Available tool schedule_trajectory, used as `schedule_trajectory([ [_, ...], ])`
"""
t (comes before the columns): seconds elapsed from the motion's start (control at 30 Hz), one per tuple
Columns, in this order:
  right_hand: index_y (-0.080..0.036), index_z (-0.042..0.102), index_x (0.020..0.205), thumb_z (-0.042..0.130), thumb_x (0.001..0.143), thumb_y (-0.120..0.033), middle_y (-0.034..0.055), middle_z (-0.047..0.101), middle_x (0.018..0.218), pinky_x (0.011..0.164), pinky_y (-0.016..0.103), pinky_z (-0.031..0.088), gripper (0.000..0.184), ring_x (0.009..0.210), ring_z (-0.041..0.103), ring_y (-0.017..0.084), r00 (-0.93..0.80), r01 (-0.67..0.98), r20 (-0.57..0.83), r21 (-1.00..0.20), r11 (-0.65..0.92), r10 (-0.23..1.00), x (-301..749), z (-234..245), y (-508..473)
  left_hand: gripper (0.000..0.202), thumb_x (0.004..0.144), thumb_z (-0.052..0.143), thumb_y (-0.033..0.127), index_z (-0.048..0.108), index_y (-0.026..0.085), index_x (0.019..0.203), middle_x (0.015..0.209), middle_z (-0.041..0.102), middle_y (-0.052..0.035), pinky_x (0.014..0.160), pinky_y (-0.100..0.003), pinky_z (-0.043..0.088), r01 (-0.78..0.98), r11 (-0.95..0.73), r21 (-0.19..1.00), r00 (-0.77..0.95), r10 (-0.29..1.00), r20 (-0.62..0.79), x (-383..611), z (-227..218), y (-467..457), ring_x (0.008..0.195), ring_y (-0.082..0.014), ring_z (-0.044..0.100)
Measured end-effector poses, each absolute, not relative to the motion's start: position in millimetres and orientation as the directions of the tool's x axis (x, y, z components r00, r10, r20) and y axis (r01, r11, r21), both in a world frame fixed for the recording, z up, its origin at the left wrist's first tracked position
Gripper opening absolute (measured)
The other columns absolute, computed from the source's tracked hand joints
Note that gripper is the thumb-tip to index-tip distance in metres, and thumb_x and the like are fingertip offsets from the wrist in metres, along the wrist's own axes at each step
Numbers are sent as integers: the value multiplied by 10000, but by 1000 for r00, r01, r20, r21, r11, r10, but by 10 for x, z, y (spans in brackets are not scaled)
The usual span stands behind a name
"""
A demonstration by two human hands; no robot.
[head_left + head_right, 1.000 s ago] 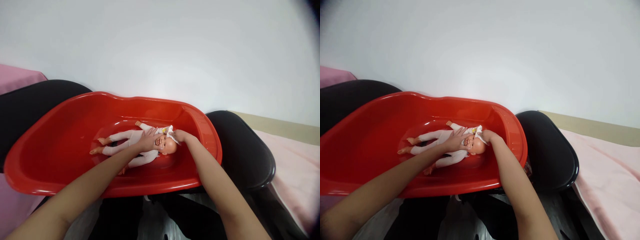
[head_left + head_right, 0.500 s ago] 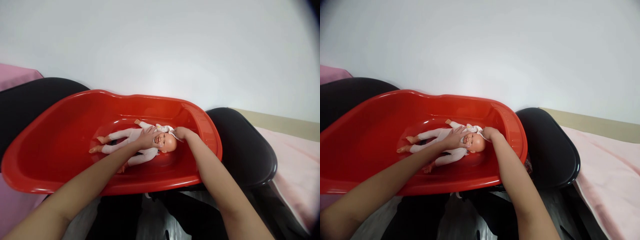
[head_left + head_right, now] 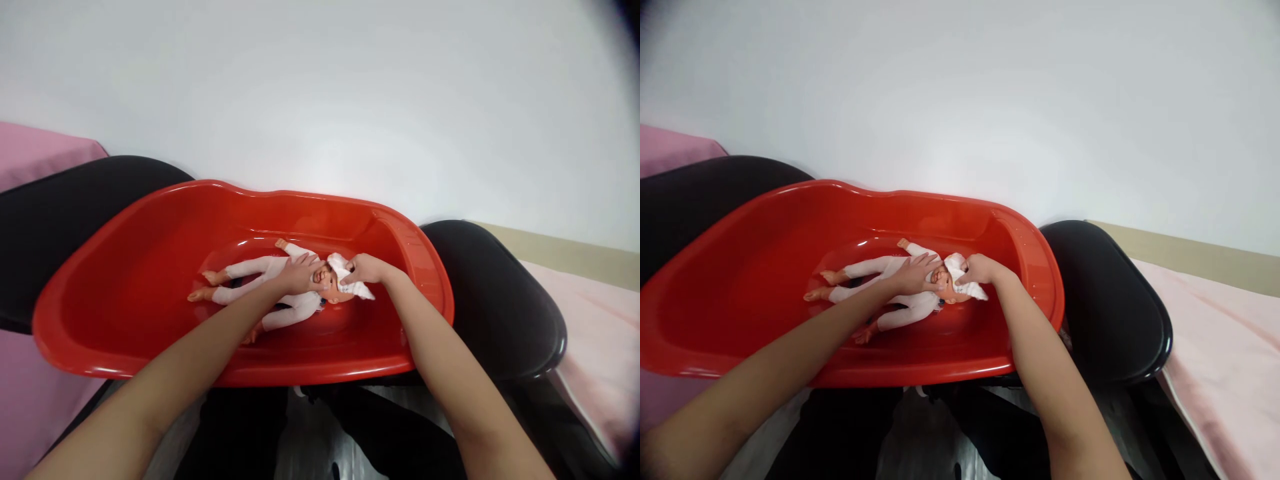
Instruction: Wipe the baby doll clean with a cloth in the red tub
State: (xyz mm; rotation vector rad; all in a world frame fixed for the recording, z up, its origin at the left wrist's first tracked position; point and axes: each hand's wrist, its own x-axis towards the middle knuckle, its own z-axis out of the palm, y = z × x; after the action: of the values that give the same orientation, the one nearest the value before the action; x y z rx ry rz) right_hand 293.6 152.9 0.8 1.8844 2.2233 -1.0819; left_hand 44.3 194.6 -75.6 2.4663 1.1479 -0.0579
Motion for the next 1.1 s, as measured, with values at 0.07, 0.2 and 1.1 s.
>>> schedule_trajectory([
  [0.07,-204,775,795,902,765,-394,-22,725,762,637,269,432,230,711,638,162,-309,859,-503,-512,9,807,2913,-34,1533,863,1000,665,635,407,285,1746,1868,288,-145,1343,-749,191,752,-551,363,646,726,-235,431,-728,1941,1729,-408,194],
  [0.2,-206,825,847,966,682,-438,44,810,884,727,300,553,318,797,731,218,-376,784,-628,-607,-127,681,2904,-148,1553,775,990,672,581,476,305,1687,1791,463,-97,1341,-758,136,724,-536,434,666,707,-239,433,-665,1897,1707,-406,234],
  [1.1,-208,747,1197,828,888,-394,69,825,1115,783,314,611,370,947,792,268,-333,738,-429,-673,-51,840,3020,-300,1679,745,915,748,537,546,370,1612,1603,647,-94,1297,-697,289,651,-600,464,721,681,-131,477,-718,1840,1562,-446,453],
])
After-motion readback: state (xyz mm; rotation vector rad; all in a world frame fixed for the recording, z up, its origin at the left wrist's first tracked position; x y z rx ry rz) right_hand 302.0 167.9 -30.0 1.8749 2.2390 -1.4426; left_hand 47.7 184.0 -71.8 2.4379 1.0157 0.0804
